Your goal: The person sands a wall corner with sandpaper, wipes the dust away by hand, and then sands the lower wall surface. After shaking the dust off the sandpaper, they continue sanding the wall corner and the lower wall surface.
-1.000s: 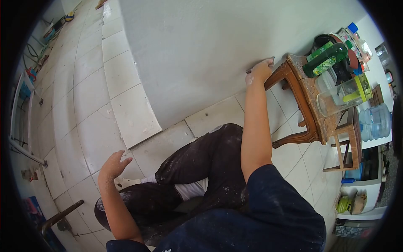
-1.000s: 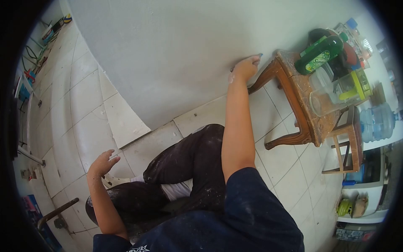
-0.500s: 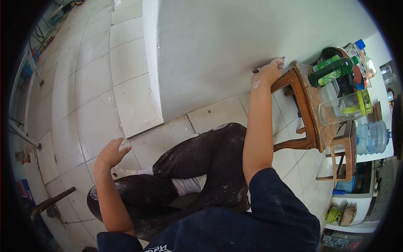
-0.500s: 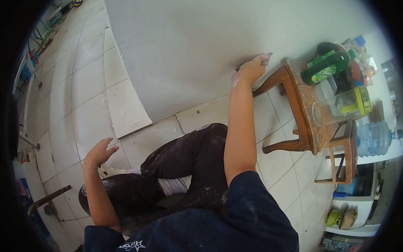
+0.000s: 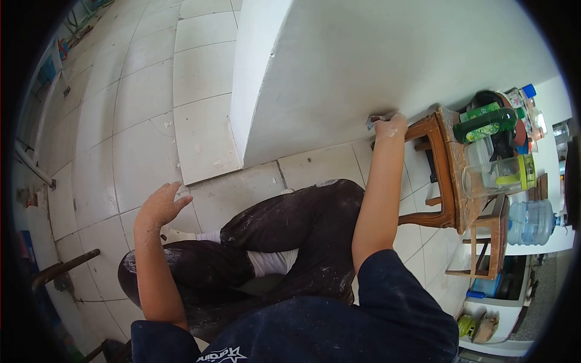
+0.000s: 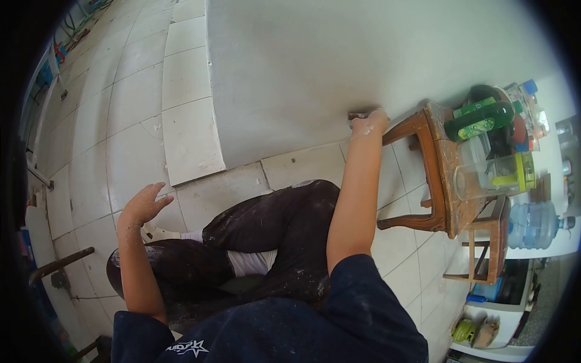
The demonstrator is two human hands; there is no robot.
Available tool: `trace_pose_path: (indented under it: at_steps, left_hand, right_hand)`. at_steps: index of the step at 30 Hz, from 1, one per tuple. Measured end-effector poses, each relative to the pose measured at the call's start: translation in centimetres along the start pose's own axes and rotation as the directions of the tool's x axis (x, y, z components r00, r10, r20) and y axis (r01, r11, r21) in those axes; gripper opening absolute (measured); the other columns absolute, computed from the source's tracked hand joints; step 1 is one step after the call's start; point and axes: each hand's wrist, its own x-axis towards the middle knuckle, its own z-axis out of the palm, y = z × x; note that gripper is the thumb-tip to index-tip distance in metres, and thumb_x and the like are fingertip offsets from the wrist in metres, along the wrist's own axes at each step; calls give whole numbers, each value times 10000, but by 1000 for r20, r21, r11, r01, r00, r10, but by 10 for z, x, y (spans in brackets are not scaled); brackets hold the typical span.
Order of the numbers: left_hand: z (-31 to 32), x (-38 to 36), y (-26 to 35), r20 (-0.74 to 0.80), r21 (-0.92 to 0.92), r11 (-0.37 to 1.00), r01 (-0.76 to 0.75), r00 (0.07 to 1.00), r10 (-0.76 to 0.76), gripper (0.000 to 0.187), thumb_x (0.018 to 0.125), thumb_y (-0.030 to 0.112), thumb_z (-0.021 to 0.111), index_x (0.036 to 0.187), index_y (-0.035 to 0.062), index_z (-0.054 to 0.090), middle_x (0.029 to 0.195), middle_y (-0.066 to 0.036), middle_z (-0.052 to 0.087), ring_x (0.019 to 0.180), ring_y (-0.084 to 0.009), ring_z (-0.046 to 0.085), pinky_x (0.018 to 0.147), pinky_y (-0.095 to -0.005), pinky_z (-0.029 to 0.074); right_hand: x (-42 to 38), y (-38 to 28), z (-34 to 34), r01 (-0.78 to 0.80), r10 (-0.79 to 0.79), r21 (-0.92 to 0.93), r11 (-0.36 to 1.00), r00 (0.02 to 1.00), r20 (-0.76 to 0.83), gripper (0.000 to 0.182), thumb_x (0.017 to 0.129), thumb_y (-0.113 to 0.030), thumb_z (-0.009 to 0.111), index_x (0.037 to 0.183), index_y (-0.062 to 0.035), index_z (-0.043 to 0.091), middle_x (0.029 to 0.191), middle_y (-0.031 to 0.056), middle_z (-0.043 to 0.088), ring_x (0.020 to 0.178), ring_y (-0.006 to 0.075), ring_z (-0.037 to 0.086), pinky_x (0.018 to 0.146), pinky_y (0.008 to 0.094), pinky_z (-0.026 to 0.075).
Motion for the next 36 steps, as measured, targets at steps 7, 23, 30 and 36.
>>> trace_pose_path:
  at_steps: [7, 23, 30, 36]
  left_hand:
    - [7, 4, -6, -10, 13, 1000, -20, 1000, 20, 659, 926, 467, 567, 1408, 40, 426, 1361, -231, 515, 1253, -372, 502, 1035, -432, 421]
    - [-8, -6, 6, 43, -13, 998, 69, 997, -68, 650, 939, 477, 551, 1412, 46, 437, 1425, -196, 474, 1333, -332, 435, 1101, -407, 358]
    - [3, -2, -6, 12, 23, 1000, 0, 1000, 0, 636, 940, 464, 547, 1399, 37, 441, 1373, -208, 514, 1275, -354, 484, 1054, -427, 409]
    - [0, -3, -6, -11, -1, 1000, -6, 1000, 6, 634, 940, 448, 555, 1414, 47, 421, 1383, -209, 507, 1284, -352, 479, 1051, -427, 410]
  right_hand:
    - [-47, 20, 26, 179, -176, 55, 982, 983, -51, 460, 1023, -295, 337, 1359, -2, 451, 1451, 134, 431, 1371, 270, 368, 1078, 482, 355]
    - [11, 31, 5, 51, -7, -443, 895, 995, 100, 460, 1008, -296, 387, 1374, -23, 440, 1448, 117, 441, 1367, 264, 377, 1078, 463, 365]
    - [-6, 24, 27, 251, -119, -633, 732, 962, 245, 463, 1002, -297, 409, 1381, -32, 435, 1447, 110, 446, 1365, 261, 381, 1078, 454, 369]
    - [22, 19, -23, 372, -30, -928, -6, 928, 372, 468, 996, -297, 428, 1387, -40, 431, 1445, 104, 449, 1364, 259, 384, 1078, 447, 372]
